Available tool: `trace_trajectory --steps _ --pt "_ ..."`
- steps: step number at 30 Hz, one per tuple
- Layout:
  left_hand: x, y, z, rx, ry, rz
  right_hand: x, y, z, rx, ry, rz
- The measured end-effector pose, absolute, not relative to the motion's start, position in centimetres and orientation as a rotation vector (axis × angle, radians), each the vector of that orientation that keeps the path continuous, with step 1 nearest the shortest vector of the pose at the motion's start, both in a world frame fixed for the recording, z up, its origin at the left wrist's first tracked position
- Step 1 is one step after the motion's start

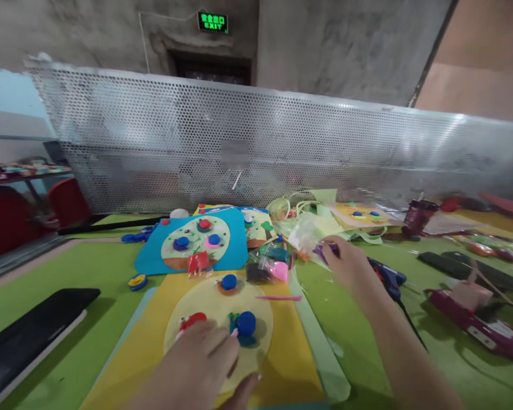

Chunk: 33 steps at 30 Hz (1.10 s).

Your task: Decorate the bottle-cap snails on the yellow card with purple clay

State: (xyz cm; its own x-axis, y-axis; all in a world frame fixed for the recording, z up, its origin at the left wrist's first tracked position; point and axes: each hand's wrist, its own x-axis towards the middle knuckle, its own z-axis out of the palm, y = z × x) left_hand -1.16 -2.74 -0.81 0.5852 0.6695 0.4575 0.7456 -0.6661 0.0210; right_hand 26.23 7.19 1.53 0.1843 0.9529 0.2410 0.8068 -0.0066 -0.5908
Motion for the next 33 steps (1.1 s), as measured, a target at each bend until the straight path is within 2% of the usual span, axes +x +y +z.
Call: trace_trajectory --steps 6,10,16,19,24,33 --pt "-1.1 -0.8 -3.3 -2.909 -1.699 -1.108 20.5 5.0 -0.2 -1.282 -1.689 0.950" --pt "-1.9 0.1 -2.6 -2.977 -1.910 -1.176 18.3 4.4 -1.6 -1.061 -1.495 1.317" --pt "-6.6 3.4 0.3 -2.535 -2.083 -0.976 20.1 6.5 -2.2 -1.034 -1.184 1.345" --pt "-8.2 5.3 -0.8 -2.423 -2.182 -0.894 20.2 6.7 -2.5 -1.044 -1.153 1.389" --pt "-8.4 6.9 -3.4 -2.559 -2.203 -0.736 19.5 6.6 -3.2 -1.089 -1.137 1.432" --pt "-8.3 7.2 -3.7 -2.711 -2.233 -0.928 19.1 7.1 -3.3 -1.029 -1.162 1.405"
